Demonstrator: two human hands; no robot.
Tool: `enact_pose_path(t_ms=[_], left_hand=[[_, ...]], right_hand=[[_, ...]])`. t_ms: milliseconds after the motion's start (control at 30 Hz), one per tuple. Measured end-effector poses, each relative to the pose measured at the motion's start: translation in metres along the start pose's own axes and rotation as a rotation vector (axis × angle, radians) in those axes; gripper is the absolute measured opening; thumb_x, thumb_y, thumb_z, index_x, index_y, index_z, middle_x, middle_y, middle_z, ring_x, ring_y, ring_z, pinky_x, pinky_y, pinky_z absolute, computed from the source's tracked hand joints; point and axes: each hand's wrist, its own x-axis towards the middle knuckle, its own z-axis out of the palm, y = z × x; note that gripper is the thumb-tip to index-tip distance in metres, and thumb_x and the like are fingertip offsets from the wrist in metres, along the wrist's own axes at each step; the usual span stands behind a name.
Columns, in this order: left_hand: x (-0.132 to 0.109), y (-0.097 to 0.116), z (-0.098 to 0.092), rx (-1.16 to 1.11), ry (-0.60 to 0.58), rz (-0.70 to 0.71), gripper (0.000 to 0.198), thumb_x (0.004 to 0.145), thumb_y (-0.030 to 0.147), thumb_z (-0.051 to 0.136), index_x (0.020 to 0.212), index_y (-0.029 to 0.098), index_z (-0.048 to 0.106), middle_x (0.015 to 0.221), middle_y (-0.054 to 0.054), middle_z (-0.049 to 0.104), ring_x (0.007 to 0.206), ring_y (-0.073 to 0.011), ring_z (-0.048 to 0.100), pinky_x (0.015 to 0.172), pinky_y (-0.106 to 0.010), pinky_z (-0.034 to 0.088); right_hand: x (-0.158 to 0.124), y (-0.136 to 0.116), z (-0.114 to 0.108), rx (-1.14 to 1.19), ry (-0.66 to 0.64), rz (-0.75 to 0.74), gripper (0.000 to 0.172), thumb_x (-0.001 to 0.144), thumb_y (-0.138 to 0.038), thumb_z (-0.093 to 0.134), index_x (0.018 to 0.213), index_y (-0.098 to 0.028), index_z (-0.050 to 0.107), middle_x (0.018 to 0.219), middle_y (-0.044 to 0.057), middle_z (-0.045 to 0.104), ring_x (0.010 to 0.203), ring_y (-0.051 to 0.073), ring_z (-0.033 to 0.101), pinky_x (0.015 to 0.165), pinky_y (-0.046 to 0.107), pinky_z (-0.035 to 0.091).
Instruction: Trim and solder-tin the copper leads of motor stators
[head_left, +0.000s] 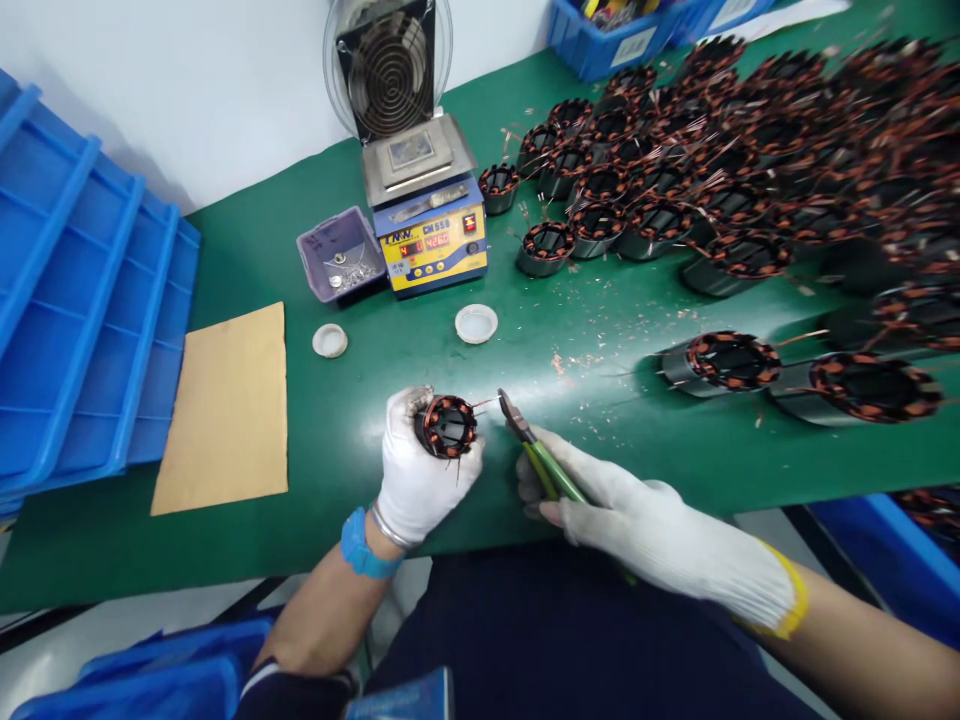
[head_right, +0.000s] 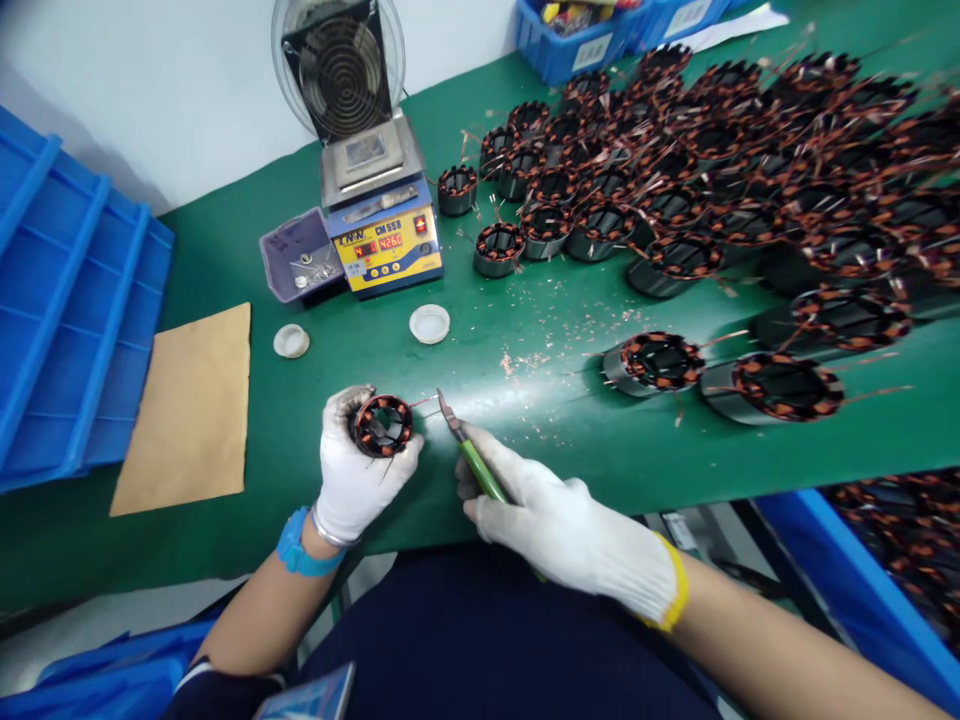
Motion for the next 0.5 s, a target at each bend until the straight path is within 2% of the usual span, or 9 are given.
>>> enact_pose_path(t_ms=[167, 300, 500], left_hand=[[0.000, -0.001, -0.002, 0.035, -0.027, 0.028, 0.066, 0.085, 0.038, 0.087, 0.139, 0.022, 0.053, 0.124, -0.012, 0.068, 0.111, -0.0299, 0.078, 0.098, -0.046, 0.067], [0.001, 0.000, -0.003, 0.016, -0.040, 0.021, 0.063, 0.086, 0.036, 0.085, 0.138, 0.022, 0.053, 0.124, -0.011, 0.068, 0.109, -0.0289, 0.078, 0.097, -0.045, 0.067], [0.001, 0.000, -0.004, 0.060, -0.063, 0.035, 0.067, 0.081, 0.033, 0.086, 0.138, 0.024, 0.051, 0.125, -0.011, 0.068, 0.112, -0.0303, 0.077, 0.099, -0.048, 0.067]], right_hand=[[0.000, -0.005, -0.001, -0.113, 0.013, 0.013, 0.092, 0.094, -0.052, 0.054, 0.181, -0.027, 0.037, 0.130, 0.012, 0.081, 0.101, 0.034, 0.080, 0.096, 0.053, 0.065], [-0.001, -0.003, -0.001, -0.171, 0.066, -0.015, 0.088, 0.095, -0.054, 0.052, 0.178, -0.028, 0.043, 0.135, 0.012, 0.081, 0.113, 0.039, 0.080, 0.106, 0.059, 0.063], [-0.001, 0.005, -0.004, -0.199, 0.103, -0.069, 0.089, 0.097, -0.057, 0.051, 0.179, -0.023, 0.042, 0.130, 0.013, 0.083, 0.110, 0.037, 0.082, 0.105, 0.053, 0.065]])
